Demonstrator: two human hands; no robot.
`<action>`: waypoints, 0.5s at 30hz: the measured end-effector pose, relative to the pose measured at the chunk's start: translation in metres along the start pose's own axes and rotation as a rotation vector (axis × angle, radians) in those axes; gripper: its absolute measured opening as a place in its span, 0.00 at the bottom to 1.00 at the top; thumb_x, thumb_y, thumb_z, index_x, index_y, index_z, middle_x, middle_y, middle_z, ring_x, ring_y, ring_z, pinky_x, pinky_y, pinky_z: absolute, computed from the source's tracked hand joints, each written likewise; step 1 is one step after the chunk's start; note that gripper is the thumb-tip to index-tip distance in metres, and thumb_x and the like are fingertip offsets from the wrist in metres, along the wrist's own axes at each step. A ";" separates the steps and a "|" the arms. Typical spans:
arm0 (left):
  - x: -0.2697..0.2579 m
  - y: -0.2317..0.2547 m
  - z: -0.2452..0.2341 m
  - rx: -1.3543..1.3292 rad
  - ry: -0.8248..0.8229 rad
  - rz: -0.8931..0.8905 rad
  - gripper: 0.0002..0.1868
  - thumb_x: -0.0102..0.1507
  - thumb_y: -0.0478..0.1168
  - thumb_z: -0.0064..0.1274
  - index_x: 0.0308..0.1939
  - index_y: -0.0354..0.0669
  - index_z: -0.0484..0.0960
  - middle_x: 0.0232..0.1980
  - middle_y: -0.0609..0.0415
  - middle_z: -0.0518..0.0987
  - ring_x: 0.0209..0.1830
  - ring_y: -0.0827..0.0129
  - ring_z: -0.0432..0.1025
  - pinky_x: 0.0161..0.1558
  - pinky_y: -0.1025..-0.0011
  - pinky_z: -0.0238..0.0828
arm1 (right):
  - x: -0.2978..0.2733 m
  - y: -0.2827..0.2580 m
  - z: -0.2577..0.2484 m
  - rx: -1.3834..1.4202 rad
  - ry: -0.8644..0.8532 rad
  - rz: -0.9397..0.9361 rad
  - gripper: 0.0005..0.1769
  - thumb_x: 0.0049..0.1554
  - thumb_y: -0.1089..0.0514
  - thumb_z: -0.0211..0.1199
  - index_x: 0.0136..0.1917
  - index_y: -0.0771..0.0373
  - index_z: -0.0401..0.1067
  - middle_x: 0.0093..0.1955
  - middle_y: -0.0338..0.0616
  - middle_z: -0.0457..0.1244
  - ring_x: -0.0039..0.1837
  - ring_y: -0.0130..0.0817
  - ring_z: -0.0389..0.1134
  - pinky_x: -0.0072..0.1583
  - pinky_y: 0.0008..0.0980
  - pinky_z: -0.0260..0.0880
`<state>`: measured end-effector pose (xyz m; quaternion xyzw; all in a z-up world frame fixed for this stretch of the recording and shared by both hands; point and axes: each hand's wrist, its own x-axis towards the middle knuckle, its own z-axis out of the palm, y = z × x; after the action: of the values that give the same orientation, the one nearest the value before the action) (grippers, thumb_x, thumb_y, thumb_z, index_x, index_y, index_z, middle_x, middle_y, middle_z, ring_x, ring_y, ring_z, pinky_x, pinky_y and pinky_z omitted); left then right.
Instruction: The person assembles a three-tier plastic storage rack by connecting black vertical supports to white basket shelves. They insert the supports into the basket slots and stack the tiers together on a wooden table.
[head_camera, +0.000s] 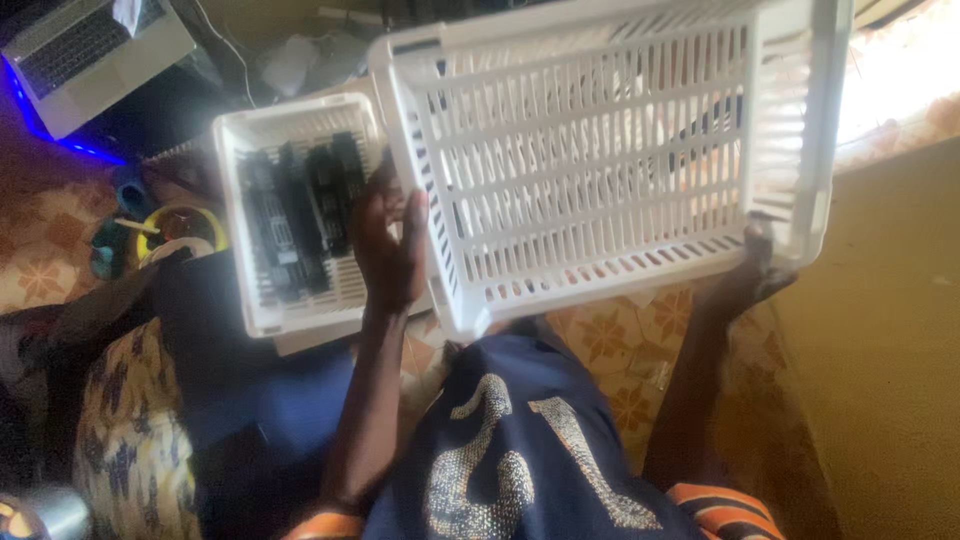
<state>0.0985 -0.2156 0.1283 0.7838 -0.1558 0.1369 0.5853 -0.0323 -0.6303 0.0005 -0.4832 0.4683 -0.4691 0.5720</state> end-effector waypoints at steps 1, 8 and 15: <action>0.009 -0.001 0.008 -0.002 0.023 0.016 0.29 0.74 0.54 0.43 0.74 0.41 0.68 0.52 0.49 0.84 0.47 0.68 0.80 0.50 0.63 0.83 | 0.010 -0.003 0.008 0.001 -0.006 -0.020 0.41 0.56 0.64 0.65 0.72 0.72 0.42 0.63 0.62 0.55 0.61 0.47 0.68 0.62 0.43 0.79; 0.064 -0.016 0.044 -0.036 -0.023 -0.316 0.36 0.68 0.58 0.42 0.74 0.42 0.63 0.43 0.49 0.85 0.32 0.66 0.80 0.35 0.61 0.83 | 0.056 -0.005 0.066 0.083 -0.209 -0.242 0.42 0.58 0.67 0.67 0.74 0.76 0.43 0.65 0.63 0.58 0.64 0.48 0.70 0.65 0.41 0.78; 0.068 -0.044 0.050 -0.023 -0.018 -0.327 0.39 0.72 0.59 0.46 0.79 0.40 0.59 0.65 0.39 0.79 0.61 0.59 0.77 0.60 0.59 0.76 | 0.062 -0.006 0.093 -0.012 -0.499 -0.297 0.37 0.61 0.67 0.67 0.77 0.80 0.55 0.63 0.62 0.62 0.62 0.48 0.68 0.63 0.43 0.82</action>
<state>0.1802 -0.2574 0.1036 0.7931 -0.0329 0.0311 0.6074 0.0664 -0.6815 0.0102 -0.6504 0.2401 -0.4113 0.5918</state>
